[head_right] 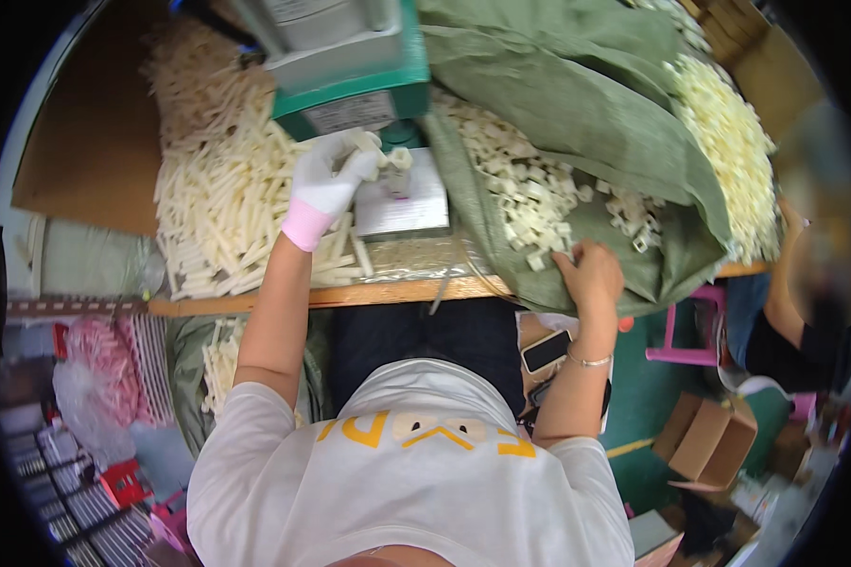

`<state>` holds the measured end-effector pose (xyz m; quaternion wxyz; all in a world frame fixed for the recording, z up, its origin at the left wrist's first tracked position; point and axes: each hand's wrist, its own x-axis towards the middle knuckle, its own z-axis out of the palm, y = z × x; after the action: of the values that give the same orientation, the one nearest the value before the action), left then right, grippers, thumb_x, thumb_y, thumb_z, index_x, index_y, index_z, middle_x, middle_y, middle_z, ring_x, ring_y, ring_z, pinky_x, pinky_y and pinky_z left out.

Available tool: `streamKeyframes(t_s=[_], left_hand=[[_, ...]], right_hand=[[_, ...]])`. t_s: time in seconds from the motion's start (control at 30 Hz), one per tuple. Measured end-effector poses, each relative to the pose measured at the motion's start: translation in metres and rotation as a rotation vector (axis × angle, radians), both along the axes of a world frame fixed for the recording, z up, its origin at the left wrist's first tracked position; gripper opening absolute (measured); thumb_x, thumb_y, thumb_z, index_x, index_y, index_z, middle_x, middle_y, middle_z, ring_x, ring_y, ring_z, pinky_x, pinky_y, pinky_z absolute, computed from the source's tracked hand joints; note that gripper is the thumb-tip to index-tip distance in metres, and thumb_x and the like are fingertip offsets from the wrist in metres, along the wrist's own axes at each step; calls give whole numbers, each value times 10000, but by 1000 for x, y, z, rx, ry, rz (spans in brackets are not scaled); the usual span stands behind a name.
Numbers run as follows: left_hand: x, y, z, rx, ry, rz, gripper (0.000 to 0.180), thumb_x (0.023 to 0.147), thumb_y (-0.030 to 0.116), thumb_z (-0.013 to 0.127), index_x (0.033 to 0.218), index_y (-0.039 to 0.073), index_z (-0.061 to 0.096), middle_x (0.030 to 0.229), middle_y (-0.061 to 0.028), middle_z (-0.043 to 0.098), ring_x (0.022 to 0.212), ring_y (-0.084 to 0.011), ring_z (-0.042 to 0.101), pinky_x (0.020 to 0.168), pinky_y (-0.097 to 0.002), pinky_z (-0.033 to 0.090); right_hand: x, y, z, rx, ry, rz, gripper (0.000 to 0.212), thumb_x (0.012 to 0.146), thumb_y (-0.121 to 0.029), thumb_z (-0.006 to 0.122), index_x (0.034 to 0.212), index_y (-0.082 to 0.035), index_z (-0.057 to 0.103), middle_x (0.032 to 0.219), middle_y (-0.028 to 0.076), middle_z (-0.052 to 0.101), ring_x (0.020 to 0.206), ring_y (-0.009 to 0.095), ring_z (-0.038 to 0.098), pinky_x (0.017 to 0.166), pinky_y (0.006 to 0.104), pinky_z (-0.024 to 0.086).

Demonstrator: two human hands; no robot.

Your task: Using a manual press or assembly machine to join small plastic parts together on a factory line.

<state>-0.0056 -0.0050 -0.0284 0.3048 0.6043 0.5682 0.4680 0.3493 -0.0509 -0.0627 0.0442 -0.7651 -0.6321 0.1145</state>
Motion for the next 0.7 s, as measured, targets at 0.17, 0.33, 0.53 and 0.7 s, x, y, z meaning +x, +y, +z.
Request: streamKeyframes(t_s=[0.17, 0.33, 0.53, 0.7], left_hand=[[-107, -24, 34, 235, -465, 189, 190, 798, 218, 610, 800, 29, 591, 844, -53, 623, 804, -160, 594, 762, -303, 463], [-123, -33, 20, -38, 364, 184, 212, 787, 242, 621, 801, 35, 581, 748, -94, 605, 732, -209, 593, 693, -336, 468], [-72, 18, 7, -96, 739, 24, 278, 782, 316, 603, 856, 50, 635, 857, -145, 647, 812, -320, 610, 731, -377, 485], [-46, 41, -2, -411, 1037, -70, 360, 672, 313, 674, 899, 34, 671, 892, -200, 658, 841, -348, 637, 731, -399, 508]], right_hand=[[32, 10, -24, 277, 338, -26, 302, 704, -250, 762, 894, -57, 628, 801, 95, 661, 606, 219, 602, 591, 332, 481], [24, 25, -15, 551, 540, -154, 202, 760, -117, 720, 943, -57, 657, 761, 70, 631, 641, 152, 589, 578, 247, 467], [-23, 34, 18, 906, 333, 40, 153, 822, -14, 652, 974, -17, 658, 880, 30, 622, 786, 84, 583, 616, 234, 498], [-80, 39, 30, 467, 1334, 90, 238, 810, 8, 663, 1045, 20, 621, 929, 68, 642, 799, 117, 619, 677, 238, 535]])
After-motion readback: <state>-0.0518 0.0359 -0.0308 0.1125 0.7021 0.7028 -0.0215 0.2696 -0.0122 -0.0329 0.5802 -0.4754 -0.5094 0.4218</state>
